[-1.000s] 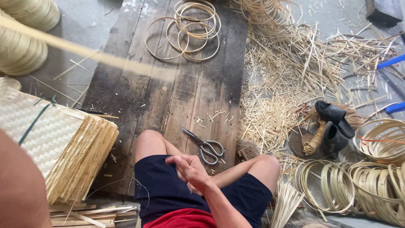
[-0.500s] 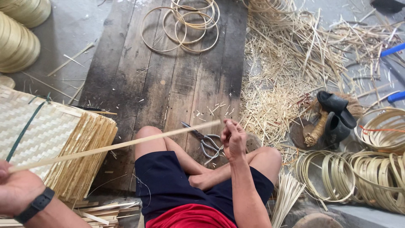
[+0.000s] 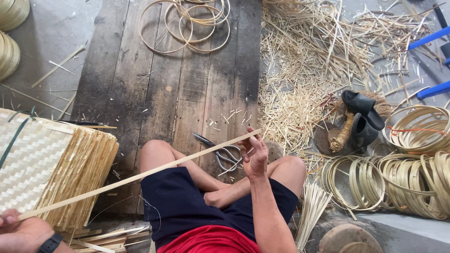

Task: The person constructs circular bamboo frames by bending thin strips into hoops, securing the ends with small wooden pins, and trimming excess material with scissors.

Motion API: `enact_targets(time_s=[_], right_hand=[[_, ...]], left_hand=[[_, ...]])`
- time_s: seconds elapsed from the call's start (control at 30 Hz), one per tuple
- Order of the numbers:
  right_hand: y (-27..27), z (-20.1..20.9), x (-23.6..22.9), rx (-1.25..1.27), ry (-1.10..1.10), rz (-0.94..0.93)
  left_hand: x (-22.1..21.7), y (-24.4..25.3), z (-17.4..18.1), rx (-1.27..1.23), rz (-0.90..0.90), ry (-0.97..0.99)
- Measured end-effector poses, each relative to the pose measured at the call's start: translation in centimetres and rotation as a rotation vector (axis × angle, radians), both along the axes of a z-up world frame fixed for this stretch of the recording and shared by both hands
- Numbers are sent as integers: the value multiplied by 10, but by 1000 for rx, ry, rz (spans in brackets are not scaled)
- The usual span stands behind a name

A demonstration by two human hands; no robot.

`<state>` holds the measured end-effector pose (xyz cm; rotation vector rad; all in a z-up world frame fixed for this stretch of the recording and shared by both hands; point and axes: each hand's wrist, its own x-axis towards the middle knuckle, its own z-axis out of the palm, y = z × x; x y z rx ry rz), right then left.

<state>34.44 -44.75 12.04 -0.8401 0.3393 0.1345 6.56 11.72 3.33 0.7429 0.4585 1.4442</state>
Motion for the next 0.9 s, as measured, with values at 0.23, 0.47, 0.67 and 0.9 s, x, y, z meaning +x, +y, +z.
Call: enact_targets(time_s=[0.23,0.47,0.67,0.9], right_hand=[[-9,15,24,-353,-136,-245],[3,63,47,-390,-304,-445],[65,100,38,-212,-642,104],[131,124,-9,-850,-1258,597]], left_hand=[[-5,-18,37,-185,10,65],[37,-52,116,-437,-364,-156],[117,-98,161,-33,-1049,87],[167,-133,230,128,-1504,844]])
